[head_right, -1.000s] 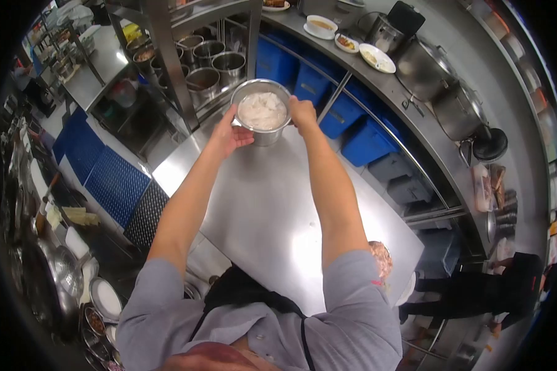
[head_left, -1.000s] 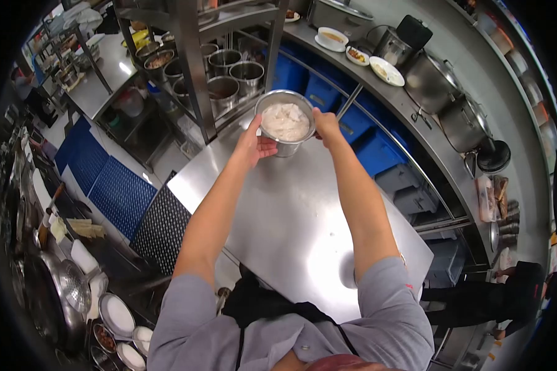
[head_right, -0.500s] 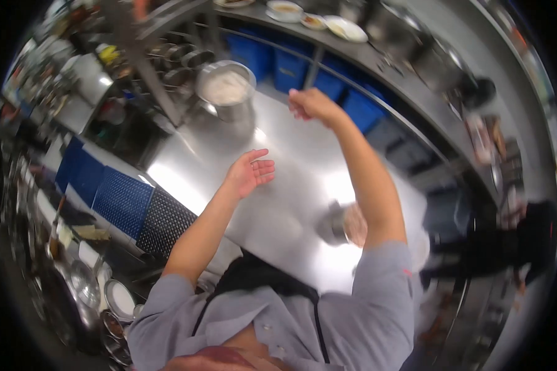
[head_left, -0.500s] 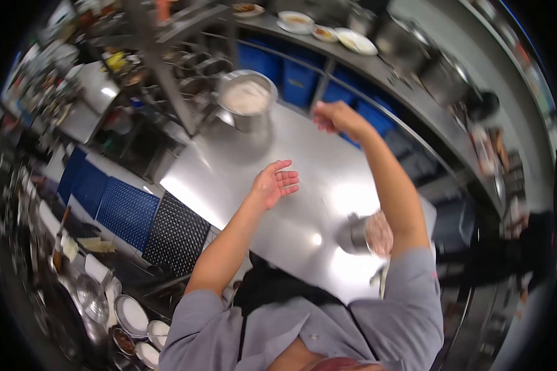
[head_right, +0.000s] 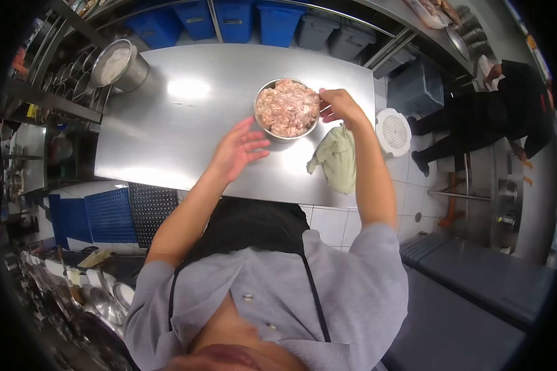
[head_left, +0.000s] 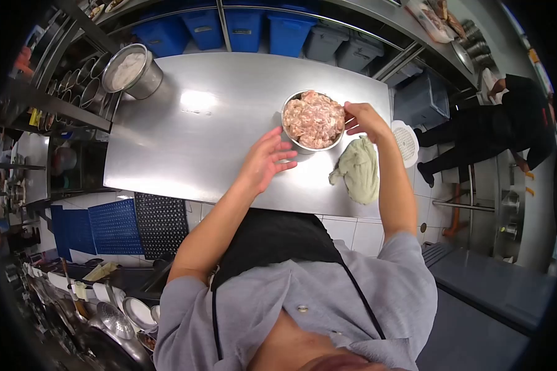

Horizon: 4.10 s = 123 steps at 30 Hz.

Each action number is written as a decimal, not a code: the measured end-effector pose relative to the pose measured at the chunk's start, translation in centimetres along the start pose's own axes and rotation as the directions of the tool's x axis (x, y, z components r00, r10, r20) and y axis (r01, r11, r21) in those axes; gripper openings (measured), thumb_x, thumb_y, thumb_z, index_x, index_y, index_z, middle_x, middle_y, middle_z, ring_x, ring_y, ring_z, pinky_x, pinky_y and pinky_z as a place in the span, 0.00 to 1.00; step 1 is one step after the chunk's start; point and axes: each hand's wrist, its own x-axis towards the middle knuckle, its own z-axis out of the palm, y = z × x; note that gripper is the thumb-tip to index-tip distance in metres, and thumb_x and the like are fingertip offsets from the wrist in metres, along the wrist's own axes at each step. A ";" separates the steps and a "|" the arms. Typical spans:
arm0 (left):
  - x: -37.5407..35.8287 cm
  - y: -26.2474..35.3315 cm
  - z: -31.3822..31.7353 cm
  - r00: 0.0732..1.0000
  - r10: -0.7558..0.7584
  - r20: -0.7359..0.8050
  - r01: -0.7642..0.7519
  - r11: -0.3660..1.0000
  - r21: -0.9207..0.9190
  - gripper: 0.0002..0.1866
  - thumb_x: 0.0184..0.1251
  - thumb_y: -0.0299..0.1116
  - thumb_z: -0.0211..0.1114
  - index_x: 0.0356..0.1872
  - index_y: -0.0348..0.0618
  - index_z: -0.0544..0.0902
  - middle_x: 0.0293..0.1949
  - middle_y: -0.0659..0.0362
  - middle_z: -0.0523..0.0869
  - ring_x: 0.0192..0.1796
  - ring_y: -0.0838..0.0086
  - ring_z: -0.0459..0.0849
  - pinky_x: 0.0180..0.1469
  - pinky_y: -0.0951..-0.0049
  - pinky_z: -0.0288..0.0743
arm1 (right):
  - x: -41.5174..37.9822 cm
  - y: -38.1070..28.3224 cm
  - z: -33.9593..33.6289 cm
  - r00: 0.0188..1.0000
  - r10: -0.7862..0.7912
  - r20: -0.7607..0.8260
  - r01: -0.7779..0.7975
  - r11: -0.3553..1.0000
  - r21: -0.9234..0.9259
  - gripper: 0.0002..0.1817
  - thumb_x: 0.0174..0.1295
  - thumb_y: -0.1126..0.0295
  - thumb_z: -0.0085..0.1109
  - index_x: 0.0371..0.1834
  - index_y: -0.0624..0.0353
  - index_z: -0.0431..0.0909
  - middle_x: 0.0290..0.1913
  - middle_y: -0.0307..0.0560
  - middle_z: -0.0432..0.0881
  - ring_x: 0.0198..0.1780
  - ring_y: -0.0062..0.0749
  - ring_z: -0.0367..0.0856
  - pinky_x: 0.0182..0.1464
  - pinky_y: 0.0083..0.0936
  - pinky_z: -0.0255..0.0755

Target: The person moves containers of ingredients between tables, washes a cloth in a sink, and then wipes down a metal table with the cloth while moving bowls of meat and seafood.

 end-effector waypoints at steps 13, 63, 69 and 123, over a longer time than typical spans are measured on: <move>-2.8 4.2 -5.1 0.943 0.235 -0.233 -0.258 0.963 -0.073 0.32 0.70 0.43 0.56 0.72 0.44 0.63 0.48 0.57 0.75 0.50 0.66 0.77 0.52 0.54 0.80 | 2.3 -3.5 11.9 0.967 -0.076 0.242 0.031 0.982 0.185 0.13 0.67 0.69 0.51 0.37 0.71 0.80 0.27 0.46 0.79 0.22 0.27 0.77 0.25 0.25 0.80; -12.7 9.5 -21.3 0.769 0.435 -0.469 -0.518 0.853 -0.058 0.25 0.73 0.40 0.55 0.67 0.42 0.72 0.43 0.61 0.81 0.46 0.72 0.80 0.58 0.54 0.78 | 1.0 10.8 7.9 0.762 -0.648 0.024 0.283 0.299 -0.911 0.36 0.72 0.53 0.44 0.75 0.67 0.54 0.77 0.65 0.51 0.79 0.61 0.44 0.76 0.51 0.42; -16.6 6.5 -19.2 0.684 0.461 -0.565 -0.552 0.834 0.011 0.25 0.75 0.41 0.53 0.68 0.40 0.69 0.43 0.60 0.81 0.45 0.73 0.80 0.53 0.59 0.80 | 13.3 0.8 23.4 0.711 -0.647 0.275 0.507 0.200 -0.839 0.41 0.73 0.42 0.34 0.77 0.65 0.50 0.79 0.64 0.46 0.80 0.57 0.38 0.78 0.48 0.33; -31.1 -45.7 -12.9 0.360 0.001 -0.933 0.025 1.000 0.011 0.24 0.62 0.34 0.63 0.61 0.46 0.78 0.34 0.64 0.81 0.32 0.80 0.77 0.32 0.77 0.72 | 4.4 15.3 -2.6 0.758 -0.640 0.122 0.315 0.197 -0.928 0.41 0.69 0.35 0.35 0.78 0.48 0.54 0.79 0.52 0.52 0.78 0.60 0.45 0.74 0.57 0.42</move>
